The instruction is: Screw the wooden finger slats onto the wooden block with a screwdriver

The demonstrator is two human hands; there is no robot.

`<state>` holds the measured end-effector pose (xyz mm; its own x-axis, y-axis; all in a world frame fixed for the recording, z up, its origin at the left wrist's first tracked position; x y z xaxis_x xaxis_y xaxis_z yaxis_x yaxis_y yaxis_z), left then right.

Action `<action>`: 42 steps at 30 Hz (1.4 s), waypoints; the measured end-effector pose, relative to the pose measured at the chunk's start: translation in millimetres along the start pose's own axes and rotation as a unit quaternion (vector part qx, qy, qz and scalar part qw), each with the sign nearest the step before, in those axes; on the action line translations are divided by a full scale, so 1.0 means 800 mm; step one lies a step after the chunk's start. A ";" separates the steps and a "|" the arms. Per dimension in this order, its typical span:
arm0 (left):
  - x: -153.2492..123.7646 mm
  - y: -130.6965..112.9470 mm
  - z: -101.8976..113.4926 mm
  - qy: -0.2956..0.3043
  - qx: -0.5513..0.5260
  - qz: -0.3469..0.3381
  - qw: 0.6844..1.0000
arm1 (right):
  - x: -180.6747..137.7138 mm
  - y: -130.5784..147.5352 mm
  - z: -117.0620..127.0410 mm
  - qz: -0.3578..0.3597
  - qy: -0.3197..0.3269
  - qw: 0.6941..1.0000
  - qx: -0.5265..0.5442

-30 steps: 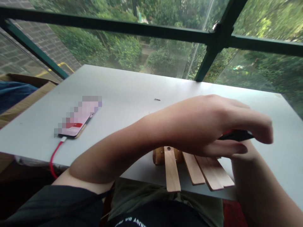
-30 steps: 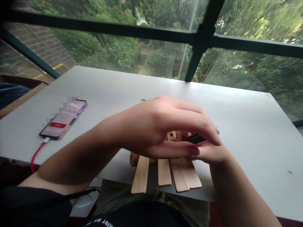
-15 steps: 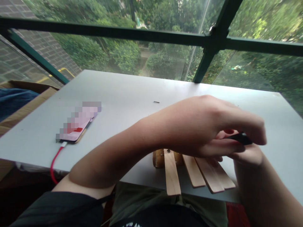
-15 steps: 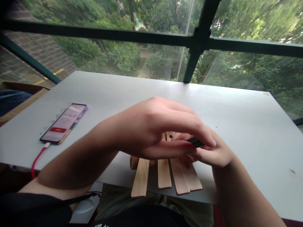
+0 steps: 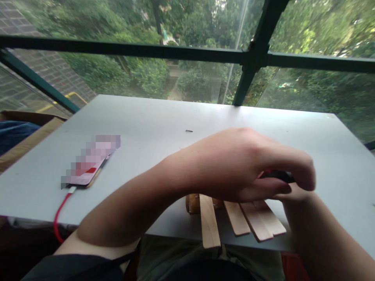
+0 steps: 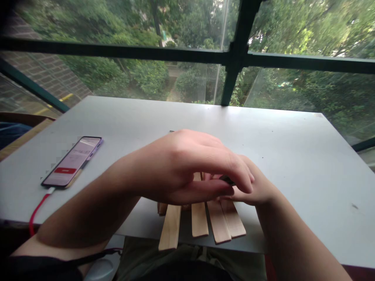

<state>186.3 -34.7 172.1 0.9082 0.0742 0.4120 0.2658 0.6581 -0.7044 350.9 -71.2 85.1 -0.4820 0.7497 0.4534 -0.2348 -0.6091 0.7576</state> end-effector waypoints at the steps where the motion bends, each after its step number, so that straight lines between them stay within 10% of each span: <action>1: 0.000 -0.001 0.001 -0.004 0.008 0.001 1.000 | 0.000 -0.001 0.000 0.000 0.010 1.000 0.011; 22: -0.003 0.004 0.010 0.025 0.013 0.025 0.999 | -0.005 -0.017 -0.002 -0.014 0.055 0.982 0.182; 42: 0.001 0.013 0.008 0.056 0.014 0.071 0.996 | -0.005 -0.017 0.005 -0.085 0.064 0.989 0.103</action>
<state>187.9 -22.8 168.9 0.9668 0.0853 0.2410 0.1242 0.6673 -0.7344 359.3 -64.5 74.7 -0.5571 0.7893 0.2582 -0.1506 -0.4018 0.9033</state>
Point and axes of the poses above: each hand's wrist, its own x-axis towards the middle knuckle, its own z-axis out of the back of the hand, y = z × x, the point moved 3 cm from there along x, towards the middle knuckle, and after that the axes turned 14 degrees about -x, right-handed, at the moved point
